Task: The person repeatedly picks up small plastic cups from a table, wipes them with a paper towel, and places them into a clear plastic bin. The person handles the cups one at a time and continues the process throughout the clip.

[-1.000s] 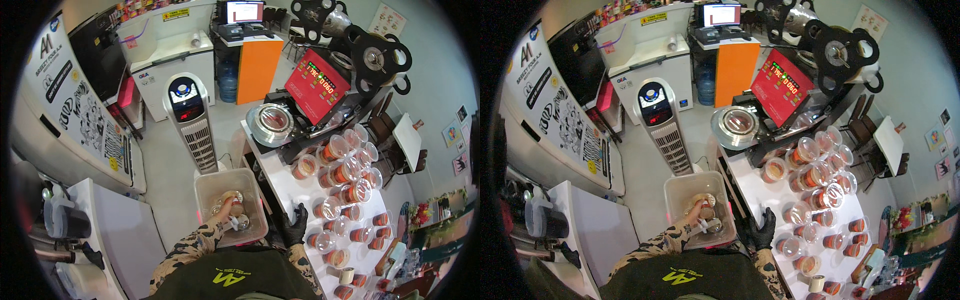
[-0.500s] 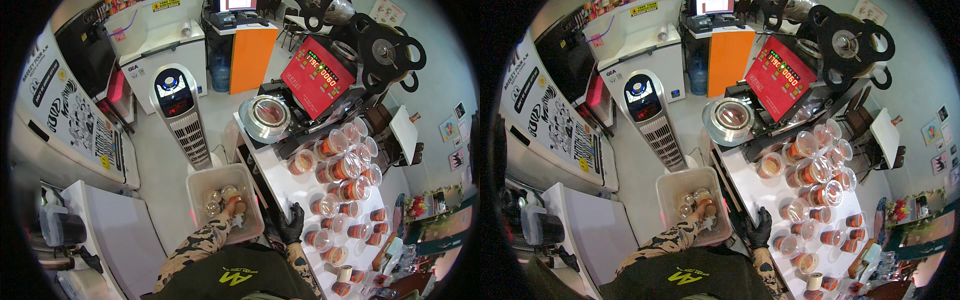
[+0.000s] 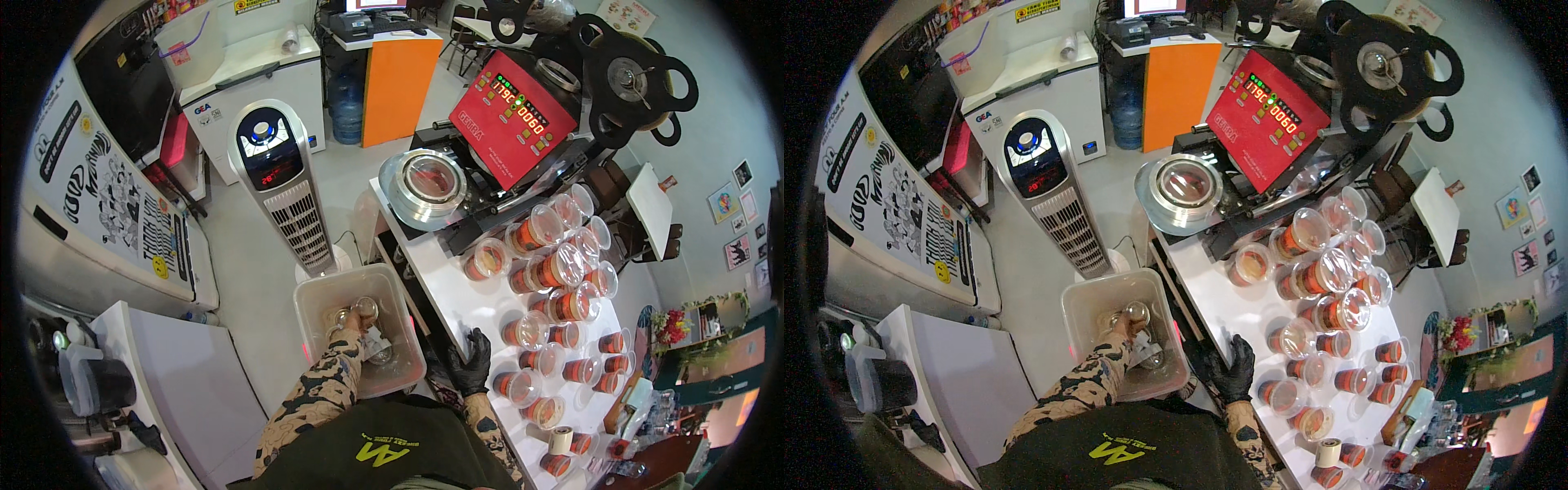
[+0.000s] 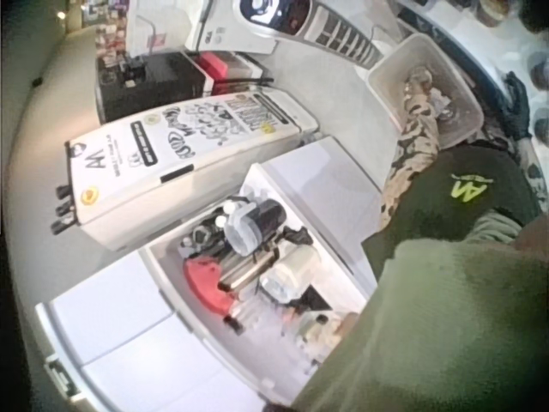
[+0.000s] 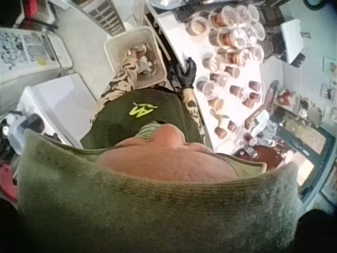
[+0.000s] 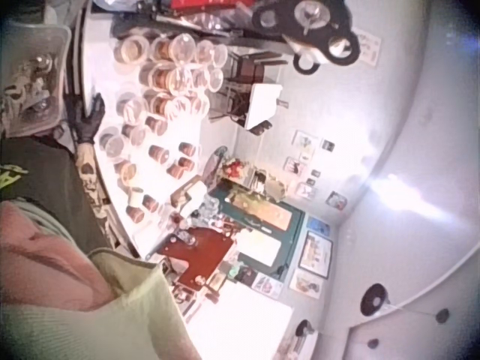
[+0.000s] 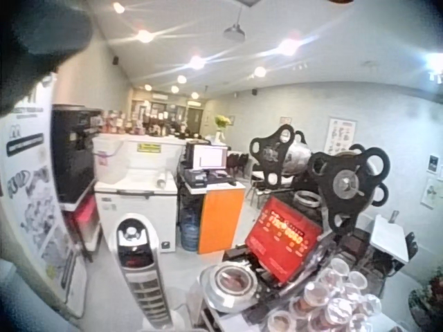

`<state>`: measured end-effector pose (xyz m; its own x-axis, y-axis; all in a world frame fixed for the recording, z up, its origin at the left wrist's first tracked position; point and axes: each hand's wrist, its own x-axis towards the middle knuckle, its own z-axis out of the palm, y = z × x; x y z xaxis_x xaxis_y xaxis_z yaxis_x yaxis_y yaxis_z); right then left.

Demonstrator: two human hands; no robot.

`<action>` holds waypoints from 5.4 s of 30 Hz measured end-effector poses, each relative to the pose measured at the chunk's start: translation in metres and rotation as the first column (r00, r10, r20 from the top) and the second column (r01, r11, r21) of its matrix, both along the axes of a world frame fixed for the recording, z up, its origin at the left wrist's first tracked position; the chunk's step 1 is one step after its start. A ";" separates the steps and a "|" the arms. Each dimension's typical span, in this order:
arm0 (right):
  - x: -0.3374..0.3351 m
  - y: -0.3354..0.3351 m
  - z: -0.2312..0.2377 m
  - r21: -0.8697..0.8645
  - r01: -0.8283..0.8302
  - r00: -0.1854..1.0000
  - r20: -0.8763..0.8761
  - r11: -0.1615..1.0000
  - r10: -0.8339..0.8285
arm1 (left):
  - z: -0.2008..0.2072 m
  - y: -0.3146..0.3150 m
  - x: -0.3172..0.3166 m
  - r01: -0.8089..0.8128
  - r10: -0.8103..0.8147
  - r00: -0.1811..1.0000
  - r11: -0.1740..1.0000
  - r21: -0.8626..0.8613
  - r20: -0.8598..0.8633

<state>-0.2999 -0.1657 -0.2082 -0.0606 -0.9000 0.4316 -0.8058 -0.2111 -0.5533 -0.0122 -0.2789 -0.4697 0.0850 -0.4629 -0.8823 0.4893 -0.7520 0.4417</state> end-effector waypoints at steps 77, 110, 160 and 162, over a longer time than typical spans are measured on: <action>-0.007 0.005 -0.025 -0.339 0.275 0.915 0.379 0.900 -0.137 | 0.319 0.066 -0.140 0.563 -0.016 0.827 0.027 -0.826 0.562; 0.000 0.008 -0.002 -0.278 0.233 0.868 0.491 0.932 -0.071 | 0.324 0.055 -0.131 0.474 -0.161 0.880 0.279 -0.835 0.446; 0.023 0.023 0.123 -0.077 -0.289 0.132 0.984 0.954 0.119 | 0.358 0.082 -0.093 0.164 -0.516 0.850 0.452 -0.877 -0.107; 0.024 0.026 0.134 -0.022 -0.354 0.105 0.992 0.935 0.063 | 0.360 0.083 -0.092 0.132 -0.524 0.833 0.499 -0.856 -0.177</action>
<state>-0.2758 -0.1396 -0.0745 -0.0889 -0.9960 0.0118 0.5045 -0.0553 -0.8617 -0.1042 -0.1963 -0.1099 -0.4643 -0.8844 -0.0471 0.5453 -0.3274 0.7717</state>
